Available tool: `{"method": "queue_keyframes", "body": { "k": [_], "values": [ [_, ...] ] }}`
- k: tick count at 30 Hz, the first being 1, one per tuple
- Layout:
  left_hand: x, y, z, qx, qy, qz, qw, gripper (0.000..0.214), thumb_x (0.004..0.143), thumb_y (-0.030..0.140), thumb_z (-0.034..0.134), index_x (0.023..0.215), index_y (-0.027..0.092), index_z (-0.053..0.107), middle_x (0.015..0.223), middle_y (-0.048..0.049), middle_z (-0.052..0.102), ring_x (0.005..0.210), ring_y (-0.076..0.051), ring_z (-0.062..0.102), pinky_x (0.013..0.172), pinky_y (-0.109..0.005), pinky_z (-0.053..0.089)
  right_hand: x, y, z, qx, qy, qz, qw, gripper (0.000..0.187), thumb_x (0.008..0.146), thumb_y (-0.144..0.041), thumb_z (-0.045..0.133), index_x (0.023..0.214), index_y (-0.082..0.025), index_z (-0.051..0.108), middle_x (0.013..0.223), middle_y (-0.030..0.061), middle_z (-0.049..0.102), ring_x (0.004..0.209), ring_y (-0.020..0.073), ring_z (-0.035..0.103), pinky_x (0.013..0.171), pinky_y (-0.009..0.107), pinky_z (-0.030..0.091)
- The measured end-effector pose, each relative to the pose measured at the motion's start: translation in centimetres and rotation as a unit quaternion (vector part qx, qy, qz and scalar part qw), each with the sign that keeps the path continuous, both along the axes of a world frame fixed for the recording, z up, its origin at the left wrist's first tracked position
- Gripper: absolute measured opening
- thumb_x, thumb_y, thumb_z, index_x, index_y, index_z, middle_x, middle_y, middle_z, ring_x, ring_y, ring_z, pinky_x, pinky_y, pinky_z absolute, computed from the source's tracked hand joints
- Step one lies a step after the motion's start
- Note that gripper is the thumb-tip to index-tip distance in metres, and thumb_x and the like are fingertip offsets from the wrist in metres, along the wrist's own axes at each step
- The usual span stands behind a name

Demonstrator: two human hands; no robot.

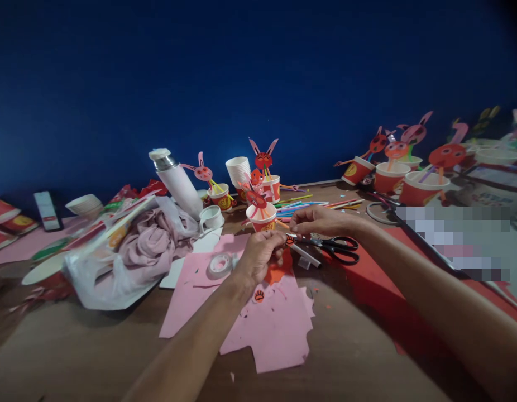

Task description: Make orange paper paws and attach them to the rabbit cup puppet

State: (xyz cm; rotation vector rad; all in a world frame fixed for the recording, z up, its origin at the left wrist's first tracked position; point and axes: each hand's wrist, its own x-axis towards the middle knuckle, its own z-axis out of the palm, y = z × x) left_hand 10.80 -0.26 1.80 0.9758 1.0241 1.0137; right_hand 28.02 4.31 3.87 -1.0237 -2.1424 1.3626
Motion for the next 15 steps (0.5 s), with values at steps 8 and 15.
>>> {"method": "queue_keyframes", "body": {
  "k": [8,15],
  "values": [
    [0.4,-0.1,-0.2,0.012,0.005,0.005,1.000,0.009,0.066,0.013,0.060,0.059,0.012,0.054,0.045,0.0056,0.043,0.037,-0.003,0.036,0.036,-0.015,0.031,-0.1,-0.4,0.0,0.037,-0.046,0.038,0.998,0.013,0.073,-0.029,0.057,0.071,-0.017,0.058,0.059,-0.0051,0.050,0.052,0.0072,0.041,0.049,0.020,0.030],
    [0.4,0.4,-0.1,-0.075,-0.056,0.041,0.995,0.009,0.077,0.006,0.048,0.080,0.010,0.055,0.056,0.0007,0.055,0.039,-0.005,0.044,0.035,-0.015,0.035,0.5,1.4,-1.5,0.075,-0.003,-0.077,0.994,0.013,0.068,-0.029,0.058,0.066,-0.016,0.057,0.058,-0.0043,0.052,0.054,0.0083,0.044,0.051,0.021,0.033]
  ]
}}
